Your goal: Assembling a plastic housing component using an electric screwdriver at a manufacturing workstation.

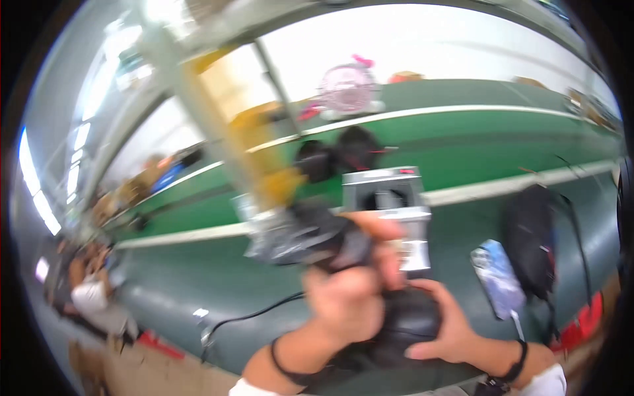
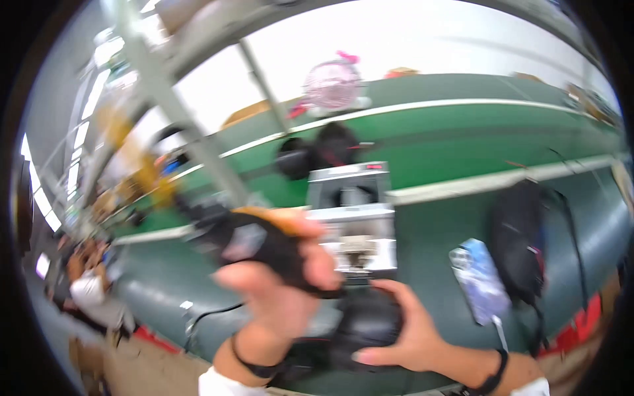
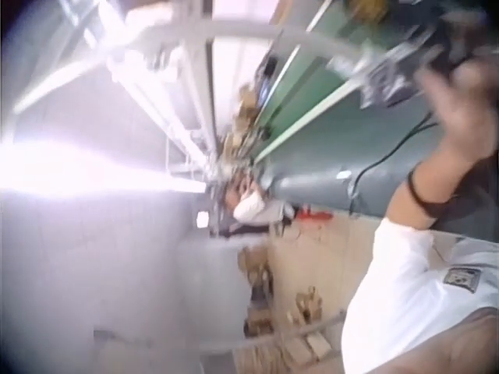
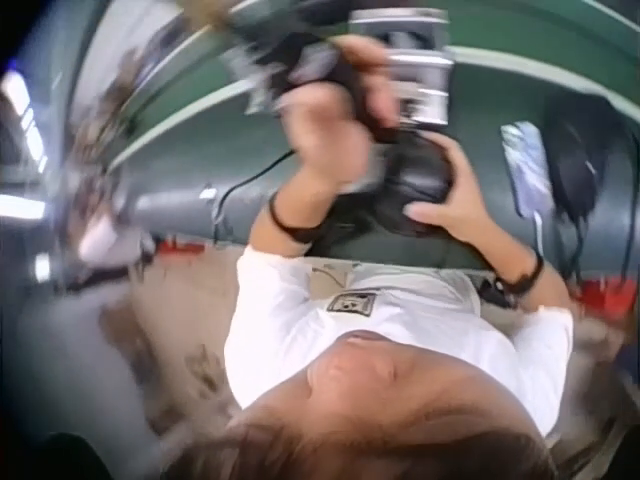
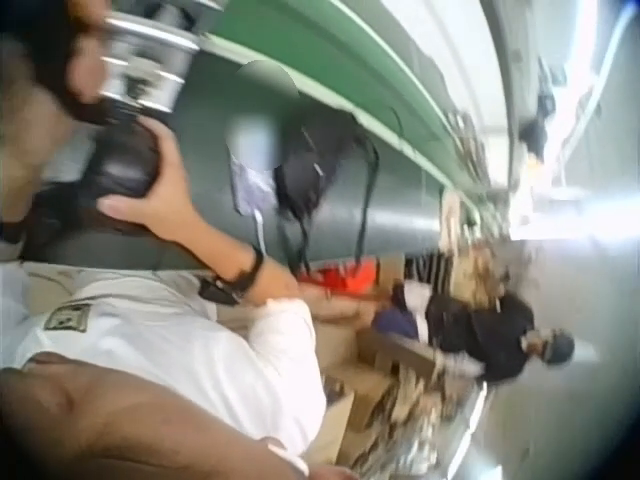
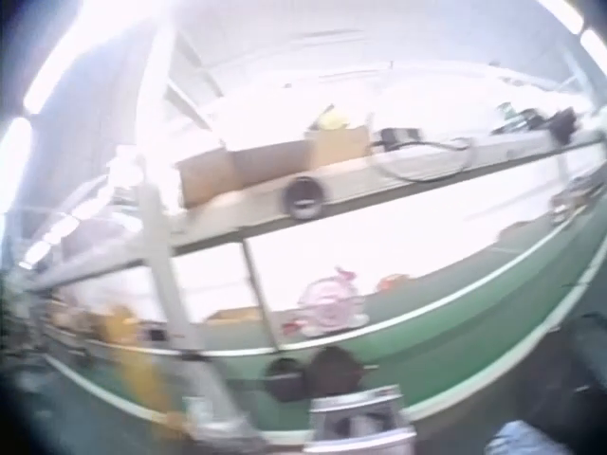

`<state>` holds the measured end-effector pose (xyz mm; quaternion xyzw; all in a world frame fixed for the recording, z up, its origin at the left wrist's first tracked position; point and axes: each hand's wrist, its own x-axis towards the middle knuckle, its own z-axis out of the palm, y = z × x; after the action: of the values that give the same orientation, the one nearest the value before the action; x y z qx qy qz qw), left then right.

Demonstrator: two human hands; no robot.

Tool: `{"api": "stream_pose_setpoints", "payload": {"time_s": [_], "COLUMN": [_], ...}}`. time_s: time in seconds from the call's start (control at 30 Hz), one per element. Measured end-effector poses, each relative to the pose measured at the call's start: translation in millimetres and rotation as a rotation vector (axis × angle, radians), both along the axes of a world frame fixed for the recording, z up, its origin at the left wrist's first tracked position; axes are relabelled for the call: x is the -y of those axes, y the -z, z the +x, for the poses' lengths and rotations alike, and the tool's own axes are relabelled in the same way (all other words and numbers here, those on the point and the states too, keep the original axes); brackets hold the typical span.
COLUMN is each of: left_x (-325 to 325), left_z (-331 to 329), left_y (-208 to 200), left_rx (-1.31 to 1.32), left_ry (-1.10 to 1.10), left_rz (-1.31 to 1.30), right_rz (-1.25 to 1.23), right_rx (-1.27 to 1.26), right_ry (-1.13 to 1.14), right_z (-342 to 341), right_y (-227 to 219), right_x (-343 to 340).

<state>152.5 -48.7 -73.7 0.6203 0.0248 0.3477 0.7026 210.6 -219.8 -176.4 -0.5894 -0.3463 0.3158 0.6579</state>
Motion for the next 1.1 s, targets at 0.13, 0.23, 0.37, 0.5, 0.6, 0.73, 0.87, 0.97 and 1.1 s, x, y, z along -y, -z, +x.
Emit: {"api": "stream_pose_setpoints", "payload": {"time_s": [0.13,0.23,0.37,0.5,0.6,0.73,0.87,0.97,1.1], "left_x": [7.3,0.1,-0.6,5.3,8.7,-16.8,-37.7,-27.4,-18.7], "left_z": [12.5,12.1,13.9,17.7,24.5,20.4,21.8,29.6,62.4], "left_y": [8.1,18.1,19.6,20.0,20.6,19.4,13.6,-10.3,-30.6], "left_rx": [0.087,0.138,0.11,0.063,0.077,-0.027,0.089,0.167,0.176], "left_ry": [0.165,0.166,0.146,0.08,0.092,0.38,0.533,0.357,0.137], "left_rz": [0.026,0.024,0.02,0.013,0.002,-0.052,-0.003,0.053,-0.011], "right_rz": [0.088,0.075,0.103,0.089,0.107,0.101,-0.02,-0.09,-0.062], "right_rx": [-0.233,-0.242,-0.316,-0.31,-0.353,-0.347,-0.168,-0.068,-0.107], "right_ry": [0.036,0.039,0.048,0.076,0.099,0.022,0.008,0.033,0.017], "right_z": [-8.5,-15.6,-17.0,-17.6,-14.8,-4.5,-5.4,-2.5,-2.7], "right_y": [-1.3,-8.1,-8.1,-9.0,-7.8,4.8,2.6,-2.8,-4.9], "right_x": [8.4,-0.3,-5.3,-3.4,2.6,2.1,-0.7,7.5,15.8]}}
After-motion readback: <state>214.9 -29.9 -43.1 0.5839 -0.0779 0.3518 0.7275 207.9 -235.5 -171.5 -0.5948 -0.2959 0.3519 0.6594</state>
